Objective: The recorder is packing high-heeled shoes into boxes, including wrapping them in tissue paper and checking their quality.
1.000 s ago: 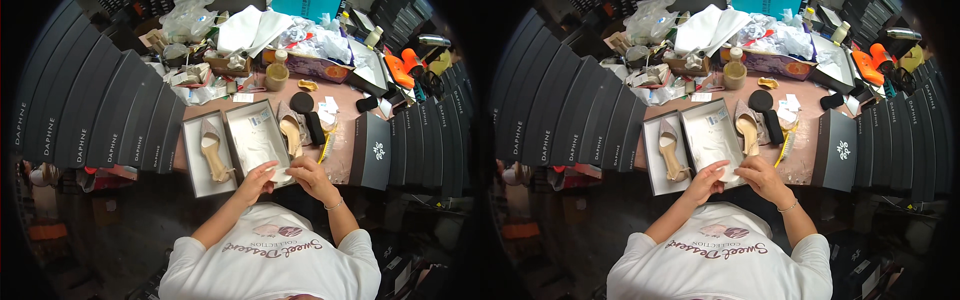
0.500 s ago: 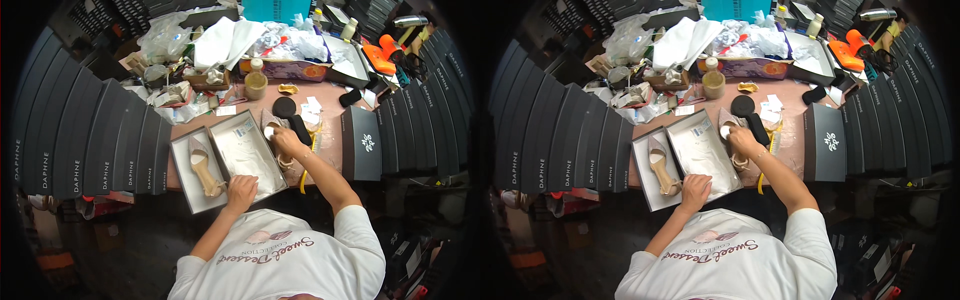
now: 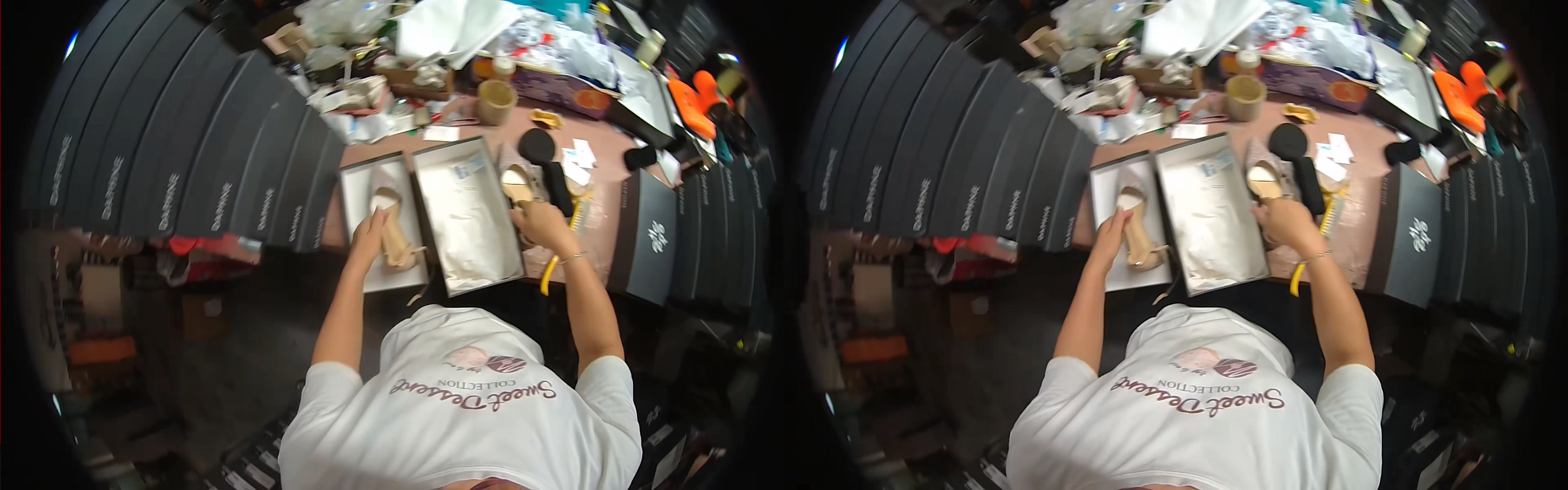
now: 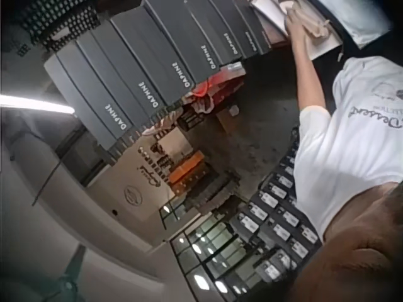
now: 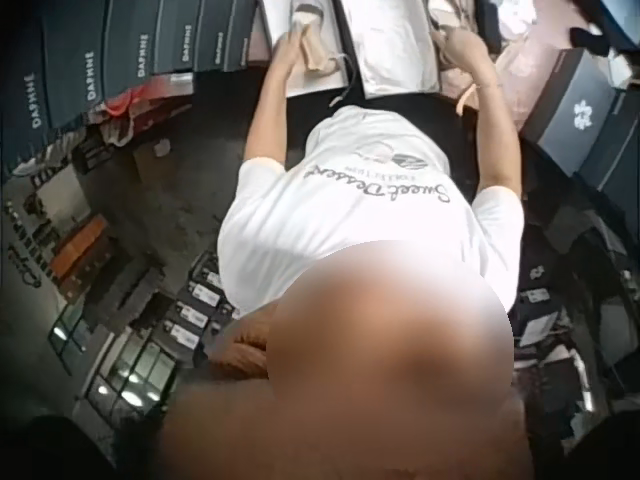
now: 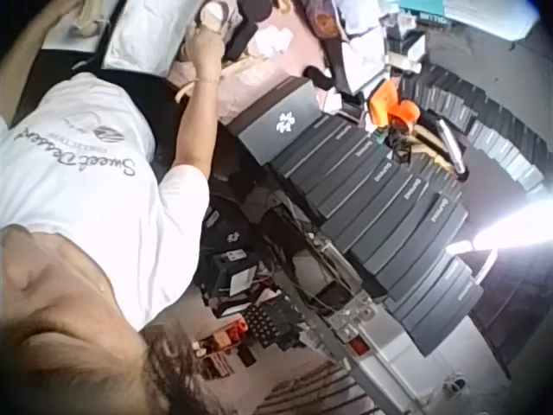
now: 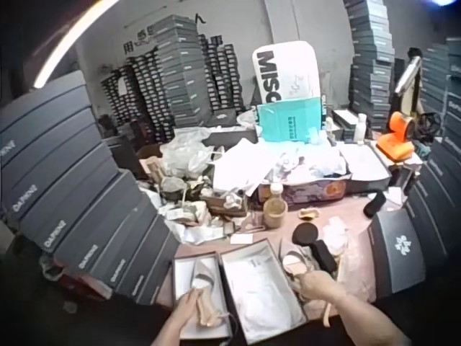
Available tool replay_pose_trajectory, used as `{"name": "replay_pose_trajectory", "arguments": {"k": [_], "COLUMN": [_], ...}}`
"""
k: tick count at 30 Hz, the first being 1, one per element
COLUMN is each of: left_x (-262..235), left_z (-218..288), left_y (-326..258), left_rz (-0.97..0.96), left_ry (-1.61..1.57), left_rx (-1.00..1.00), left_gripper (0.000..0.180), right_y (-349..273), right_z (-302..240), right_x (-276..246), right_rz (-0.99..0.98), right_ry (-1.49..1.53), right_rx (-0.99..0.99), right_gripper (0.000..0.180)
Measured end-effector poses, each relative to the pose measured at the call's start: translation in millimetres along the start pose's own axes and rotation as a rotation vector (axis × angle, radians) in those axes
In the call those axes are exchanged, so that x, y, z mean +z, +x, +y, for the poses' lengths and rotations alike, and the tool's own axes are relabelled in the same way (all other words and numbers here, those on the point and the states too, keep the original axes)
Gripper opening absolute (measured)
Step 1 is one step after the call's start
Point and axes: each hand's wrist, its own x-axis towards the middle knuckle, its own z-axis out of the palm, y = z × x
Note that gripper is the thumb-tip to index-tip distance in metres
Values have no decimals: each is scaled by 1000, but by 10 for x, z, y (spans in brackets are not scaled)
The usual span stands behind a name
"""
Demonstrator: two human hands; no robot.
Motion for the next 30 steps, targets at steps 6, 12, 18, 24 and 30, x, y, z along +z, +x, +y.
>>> {"name": "replay_pose_trajectory", "arguments": {"k": [6,12,18,24,30], "left_x": [-122,188,-176,113,438], "left_z": [344,579,813,546,174], "left_y": [-75,26,-573,-1219,-1168], "left_rz": [-116,-98,104,156,412], "left_ry": [403,944,620,313,80], "left_rx": [4,93,266,281,408], "left_gripper": [63,66,43,27,17], "right_y": [70,386,372,275,58], "right_z": [375,419,440,318,-1008], "right_x": [26,268,411,199,-102], "right_rz": [-74,-78,-75,-19,-12], "right_ry": [-47,-241,-230,-345,451], "right_rx": [-27,-57,2,-18,-410], "right_gripper": [35,32,42,35,23]}}
